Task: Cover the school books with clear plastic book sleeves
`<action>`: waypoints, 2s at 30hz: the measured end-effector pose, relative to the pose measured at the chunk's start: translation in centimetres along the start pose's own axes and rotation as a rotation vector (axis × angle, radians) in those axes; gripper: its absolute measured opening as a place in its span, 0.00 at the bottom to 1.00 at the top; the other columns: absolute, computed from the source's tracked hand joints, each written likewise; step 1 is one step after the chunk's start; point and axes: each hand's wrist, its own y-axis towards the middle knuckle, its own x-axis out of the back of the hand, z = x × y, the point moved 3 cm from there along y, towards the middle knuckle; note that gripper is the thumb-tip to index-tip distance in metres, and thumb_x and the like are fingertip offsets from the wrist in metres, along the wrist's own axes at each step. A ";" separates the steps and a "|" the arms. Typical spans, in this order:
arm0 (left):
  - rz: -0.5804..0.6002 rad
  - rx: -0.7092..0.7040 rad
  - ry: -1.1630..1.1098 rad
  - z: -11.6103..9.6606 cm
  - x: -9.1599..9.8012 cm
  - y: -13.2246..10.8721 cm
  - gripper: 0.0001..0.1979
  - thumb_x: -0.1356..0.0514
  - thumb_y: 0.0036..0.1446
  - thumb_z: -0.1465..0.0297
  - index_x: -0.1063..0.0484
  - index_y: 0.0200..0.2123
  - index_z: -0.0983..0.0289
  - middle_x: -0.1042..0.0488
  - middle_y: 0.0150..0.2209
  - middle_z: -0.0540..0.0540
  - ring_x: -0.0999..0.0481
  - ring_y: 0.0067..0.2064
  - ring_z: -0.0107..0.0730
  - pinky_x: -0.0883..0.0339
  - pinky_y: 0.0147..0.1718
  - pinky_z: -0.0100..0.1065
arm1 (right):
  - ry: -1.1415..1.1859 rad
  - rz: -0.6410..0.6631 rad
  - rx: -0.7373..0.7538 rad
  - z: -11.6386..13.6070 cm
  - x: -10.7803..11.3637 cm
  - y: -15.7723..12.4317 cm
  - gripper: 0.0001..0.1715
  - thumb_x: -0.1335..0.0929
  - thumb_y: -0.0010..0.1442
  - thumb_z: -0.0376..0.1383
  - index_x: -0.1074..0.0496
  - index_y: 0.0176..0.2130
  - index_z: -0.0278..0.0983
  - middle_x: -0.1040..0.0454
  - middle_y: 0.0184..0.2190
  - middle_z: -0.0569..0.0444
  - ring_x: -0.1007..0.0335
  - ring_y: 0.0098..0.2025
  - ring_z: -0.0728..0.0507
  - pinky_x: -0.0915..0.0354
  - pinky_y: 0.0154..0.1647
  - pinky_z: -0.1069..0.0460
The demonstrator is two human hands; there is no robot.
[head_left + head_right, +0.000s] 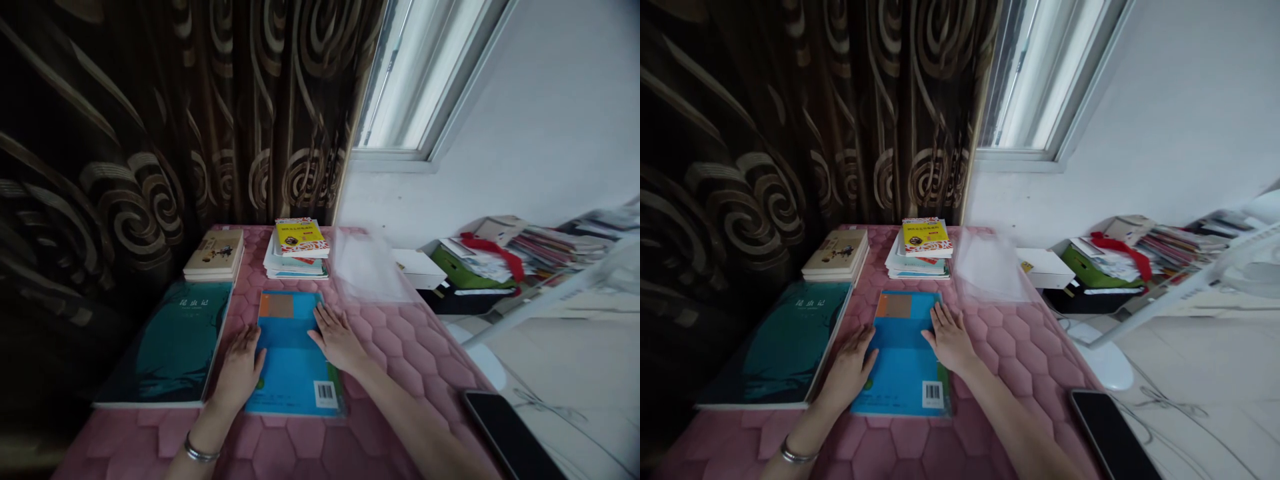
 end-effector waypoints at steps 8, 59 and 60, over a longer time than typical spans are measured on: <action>0.017 -0.028 0.066 -0.2 -0.2 -0.1 0.22 0.54 0.66 0.66 0.31 0.57 0.68 0.27 0.56 0.64 0.31 0.60 0.47 0.36 0.58 0.50 | -0.014 -0.028 -0.052 -1.8 -0.5 0.7 0.36 0.51 0.70 0.49 0.51 0.69 0.35 0.57 0.70 0.50 0.62 0.71 0.38 0.61 0.69 0.35; 0.236 0.840 -0.937 0.4 -0.8 5.0 0.14 0.33 0.44 0.62 0.35 0.28 0.62 0.29 0.23 0.48 0.26 0.31 0.34 0.36 0.31 0.31 | 0.371 -0.395 -0.045 -0.8 0.6 -4.1 0.22 0.40 0.62 0.30 0.25 0.50 0.38 0.27 0.54 0.45 0.31 0.54 0.38 0.36 0.57 0.40; 0.233 0.846 -0.962 0.4 -0.9 4.8 0.15 0.33 0.44 0.61 0.35 0.29 0.62 0.29 0.24 0.48 0.26 0.32 0.34 0.35 0.32 0.32 | 0.294 -0.376 0.001 0.0 0.9 -4.3 0.22 0.41 0.64 0.32 0.27 0.53 0.38 0.31 0.58 0.45 0.35 0.57 0.37 0.38 0.59 0.39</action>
